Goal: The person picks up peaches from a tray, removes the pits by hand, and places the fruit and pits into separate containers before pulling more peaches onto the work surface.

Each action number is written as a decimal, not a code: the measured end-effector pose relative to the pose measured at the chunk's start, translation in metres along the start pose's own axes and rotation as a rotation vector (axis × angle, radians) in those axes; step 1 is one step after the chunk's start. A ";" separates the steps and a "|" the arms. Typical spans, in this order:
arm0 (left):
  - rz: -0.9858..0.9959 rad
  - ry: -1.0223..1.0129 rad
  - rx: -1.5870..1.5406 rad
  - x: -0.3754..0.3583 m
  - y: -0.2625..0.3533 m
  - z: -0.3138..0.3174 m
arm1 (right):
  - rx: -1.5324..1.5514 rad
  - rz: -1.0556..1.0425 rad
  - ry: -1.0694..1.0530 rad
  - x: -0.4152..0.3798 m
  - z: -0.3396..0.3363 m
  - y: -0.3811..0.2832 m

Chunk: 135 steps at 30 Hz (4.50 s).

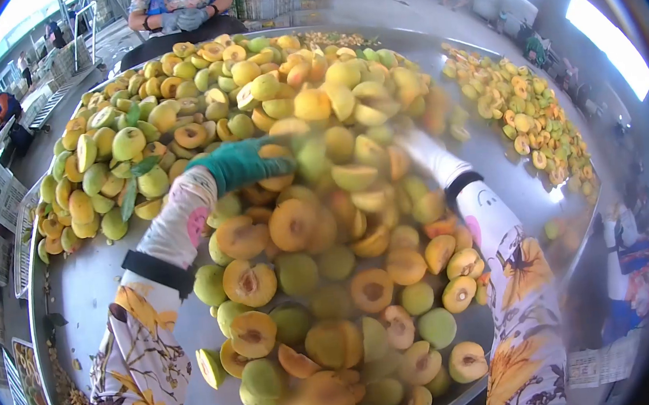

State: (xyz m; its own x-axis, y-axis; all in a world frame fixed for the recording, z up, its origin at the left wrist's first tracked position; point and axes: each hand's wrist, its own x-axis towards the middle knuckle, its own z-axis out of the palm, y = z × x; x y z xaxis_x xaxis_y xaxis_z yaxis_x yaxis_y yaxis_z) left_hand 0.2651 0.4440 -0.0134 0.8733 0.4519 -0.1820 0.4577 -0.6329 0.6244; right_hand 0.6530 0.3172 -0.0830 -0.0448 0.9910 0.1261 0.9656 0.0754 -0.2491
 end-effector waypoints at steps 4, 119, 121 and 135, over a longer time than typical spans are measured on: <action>0.016 0.107 0.168 -0.055 0.004 0.019 | 0.702 0.325 -0.042 -0.003 0.021 -0.083; 0.003 0.950 -2.020 -0.557 0.266 0.315 | 0.636 -0.041 0.149 -0.507 -0.019 -0.633; 0.038 0.977 -1.914 -0.556 0.265 0.322 | 0.642 -0.039 0.138 -0.510 -0.020 -0.633; -0.438 1.245 -1.359 -0.538 0.254 0.320 | 0.837 -0.113 0.016 -0.493 0.015 -0.613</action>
State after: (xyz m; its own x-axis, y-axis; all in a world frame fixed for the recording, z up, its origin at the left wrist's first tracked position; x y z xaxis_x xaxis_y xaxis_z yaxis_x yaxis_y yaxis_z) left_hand -0.0348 -0.1607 -0.0002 -0.1379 0.9490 -0.2835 -0.3835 0.2127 0.8987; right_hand 0.0790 -0.2163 -0.0067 -0.1200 0.9713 0.2056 0.4468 0.2378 -0.8625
